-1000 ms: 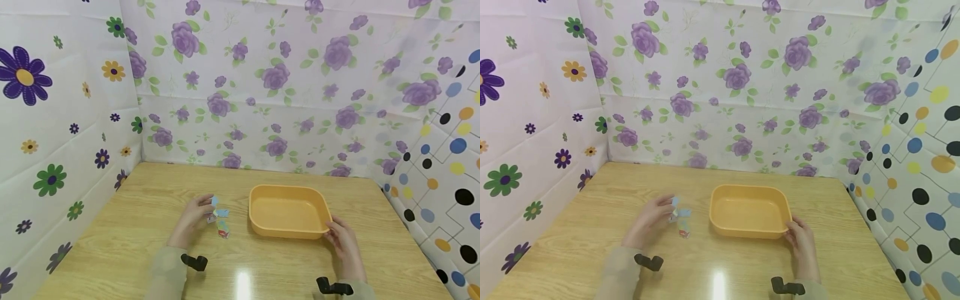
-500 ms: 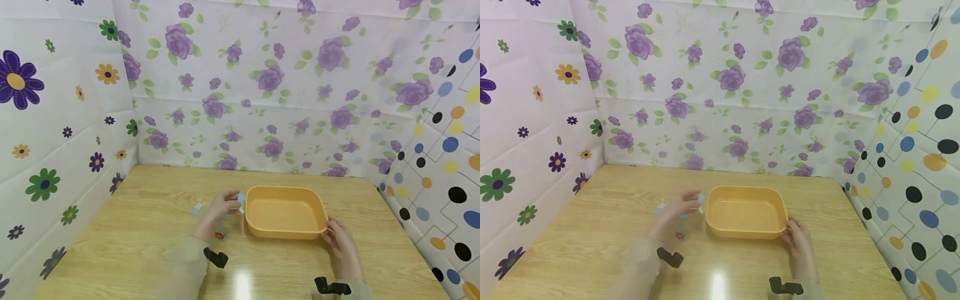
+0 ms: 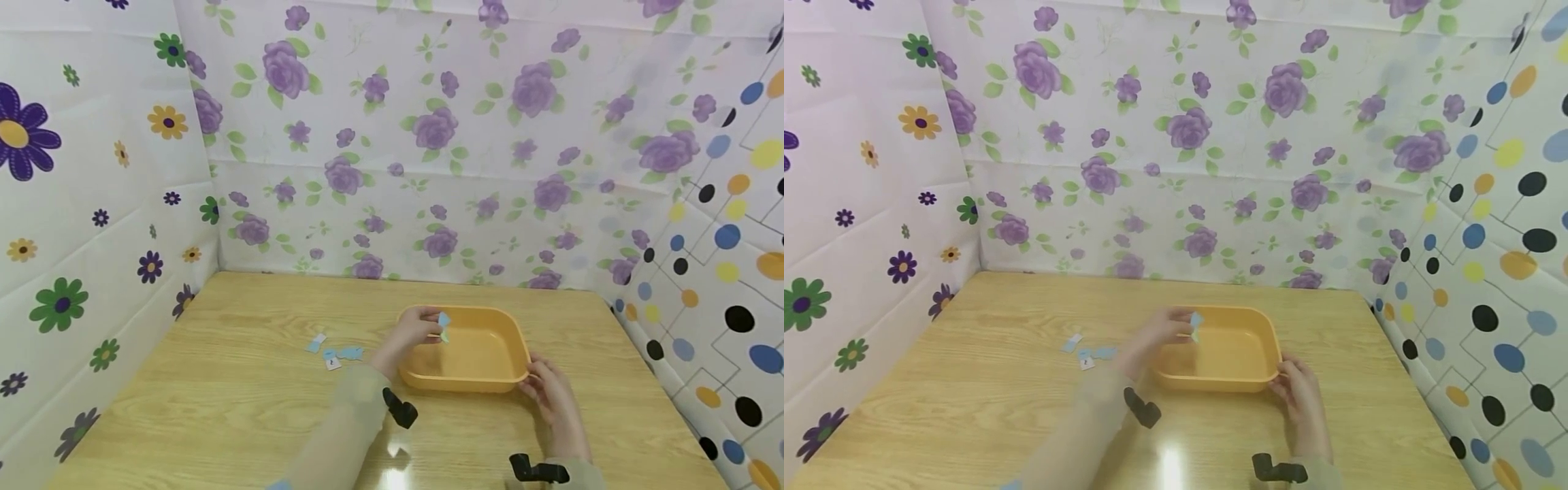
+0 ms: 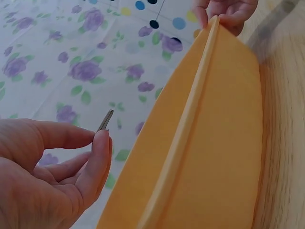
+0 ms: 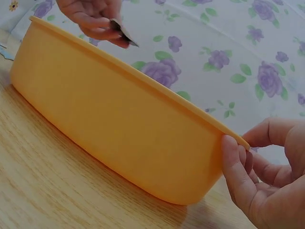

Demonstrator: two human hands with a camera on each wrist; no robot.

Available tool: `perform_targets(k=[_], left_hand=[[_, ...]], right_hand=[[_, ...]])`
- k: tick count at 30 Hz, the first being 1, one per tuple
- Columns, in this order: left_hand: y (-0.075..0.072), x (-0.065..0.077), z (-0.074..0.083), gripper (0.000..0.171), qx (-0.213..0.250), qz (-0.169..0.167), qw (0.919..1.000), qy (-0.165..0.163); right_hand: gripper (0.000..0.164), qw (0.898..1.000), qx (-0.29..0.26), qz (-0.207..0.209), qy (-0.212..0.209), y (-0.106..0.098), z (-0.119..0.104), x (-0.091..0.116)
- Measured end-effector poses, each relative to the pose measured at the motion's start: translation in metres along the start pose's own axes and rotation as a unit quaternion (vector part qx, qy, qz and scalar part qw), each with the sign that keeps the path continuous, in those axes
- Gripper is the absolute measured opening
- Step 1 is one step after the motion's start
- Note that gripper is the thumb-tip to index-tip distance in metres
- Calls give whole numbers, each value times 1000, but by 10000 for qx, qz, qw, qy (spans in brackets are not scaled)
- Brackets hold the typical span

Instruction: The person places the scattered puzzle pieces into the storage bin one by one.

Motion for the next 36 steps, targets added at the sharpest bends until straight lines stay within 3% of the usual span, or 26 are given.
perform_targets(k=[8, 12, 17, 25, 36], left_hand=[[42, -32, -4, 48, 128, -205, 9992, -303], [59, -48, -10, 47, 283, -164, 9982, -499], [77, -61, -17, 46, 182, -9, 9974, -691], [98, -69, -24, 43, -144, 470, 9949, -884], [110, -72, -26, 46, -232, 588, 9941, -882]], right_hand=[[30, 9996, -278, 75, -40, -2, -2, 1], [19, 9991, -416, 89, -60, -2, -4, 1], [17, 9991, -388, 46, -172, -3, -2, -2], [22, 9993, -248, -57, -271, -1, 3, -4], [32, 9993, -280, -20, -247, 1, 1, -4]])
Point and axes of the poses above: each hand's wrist, its own x-axis away from the middle knuckle, its own y-axis out of the palm, z = x × y, the point moved 4 cm from there along -x, towards the middle knuckle, and after that the axes turned 10 degrees about -y, right-handed, at the moved point
